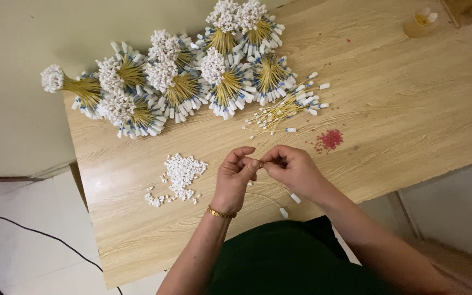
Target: Assembling small white decorative buds onto wire stems
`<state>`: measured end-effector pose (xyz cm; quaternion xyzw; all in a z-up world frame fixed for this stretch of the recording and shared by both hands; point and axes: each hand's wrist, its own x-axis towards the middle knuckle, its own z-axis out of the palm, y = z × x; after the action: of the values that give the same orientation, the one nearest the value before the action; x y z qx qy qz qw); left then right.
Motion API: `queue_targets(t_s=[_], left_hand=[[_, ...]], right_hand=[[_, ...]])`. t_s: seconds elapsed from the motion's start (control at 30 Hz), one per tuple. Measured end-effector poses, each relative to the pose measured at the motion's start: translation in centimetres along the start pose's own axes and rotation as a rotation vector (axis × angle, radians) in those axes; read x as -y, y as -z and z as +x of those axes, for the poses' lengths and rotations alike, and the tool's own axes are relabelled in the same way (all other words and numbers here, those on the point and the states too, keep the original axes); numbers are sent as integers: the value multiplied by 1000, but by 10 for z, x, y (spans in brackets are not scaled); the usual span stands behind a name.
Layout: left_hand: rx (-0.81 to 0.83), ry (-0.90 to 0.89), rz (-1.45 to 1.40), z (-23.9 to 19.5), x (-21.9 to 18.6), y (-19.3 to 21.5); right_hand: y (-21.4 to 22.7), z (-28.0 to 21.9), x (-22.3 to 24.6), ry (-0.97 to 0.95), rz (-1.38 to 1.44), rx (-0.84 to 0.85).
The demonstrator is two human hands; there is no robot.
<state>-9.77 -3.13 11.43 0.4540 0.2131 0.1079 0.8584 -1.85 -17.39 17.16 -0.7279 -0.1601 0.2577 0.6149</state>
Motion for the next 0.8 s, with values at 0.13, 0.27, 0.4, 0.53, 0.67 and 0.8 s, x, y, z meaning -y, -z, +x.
queue_targets(t_s=[0.13,0.27,0.4,0.53,0.67,0.8], left_hand=[[-6,14,118,0,-1,1],[-30,42,143,0,2,4],[-73,94,203,6,-3,12],[-44,184,844,15,8,37],[3,29,1485,16,50,79],[-10,-199,1700,43,54,76]], right_hand=[[-4,5,-7,-58,57,31],[-8,14,-11,-74,0,48],[-5,20,-5,-61,-144,67],[16,24,-46,-70,-448,19],[87,63,-132,-63,-791,-265],[122,86,-136,-201,-969,-324]])
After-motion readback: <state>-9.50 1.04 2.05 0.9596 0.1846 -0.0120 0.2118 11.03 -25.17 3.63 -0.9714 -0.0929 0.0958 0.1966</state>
